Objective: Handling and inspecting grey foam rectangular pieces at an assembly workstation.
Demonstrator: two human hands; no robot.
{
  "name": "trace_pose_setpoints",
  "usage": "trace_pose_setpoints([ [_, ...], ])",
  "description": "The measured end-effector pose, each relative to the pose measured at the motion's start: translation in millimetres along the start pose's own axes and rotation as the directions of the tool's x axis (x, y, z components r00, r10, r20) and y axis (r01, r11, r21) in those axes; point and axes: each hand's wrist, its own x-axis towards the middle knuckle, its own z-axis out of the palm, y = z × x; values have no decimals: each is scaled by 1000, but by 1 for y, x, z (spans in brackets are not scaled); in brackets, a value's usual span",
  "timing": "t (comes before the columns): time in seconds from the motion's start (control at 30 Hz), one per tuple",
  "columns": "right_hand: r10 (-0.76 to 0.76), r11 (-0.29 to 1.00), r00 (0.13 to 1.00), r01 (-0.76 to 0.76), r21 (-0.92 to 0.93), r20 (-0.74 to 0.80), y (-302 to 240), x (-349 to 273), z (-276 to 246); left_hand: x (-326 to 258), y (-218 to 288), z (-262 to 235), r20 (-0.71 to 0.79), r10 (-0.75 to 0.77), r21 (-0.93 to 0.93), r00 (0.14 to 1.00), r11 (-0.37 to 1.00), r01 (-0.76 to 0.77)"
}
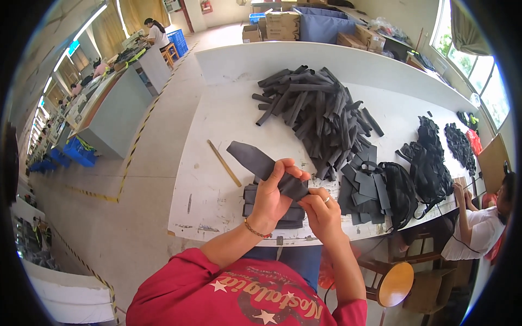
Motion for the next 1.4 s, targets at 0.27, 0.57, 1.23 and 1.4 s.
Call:
trace_pose_setpoints([
  [0.27,-51,999,999,51,-5,-14,7,5,7,3,-10,-9,4,-3,-37,1000,999,3],
  [0.57,-66,998,998,66,-11,17,11,6,14,1,-16,-15,-35,-34,-95,999,995,31],
  [1.23,674,477,722,-263,838,-157,-6,-6,31,18,0,-12,197,-11,10,980,1000,9],
  [1.4,696,395,717,-432,811,43,-6,5,28,18,-5,-14,223,-53,68,973,997,39],
])
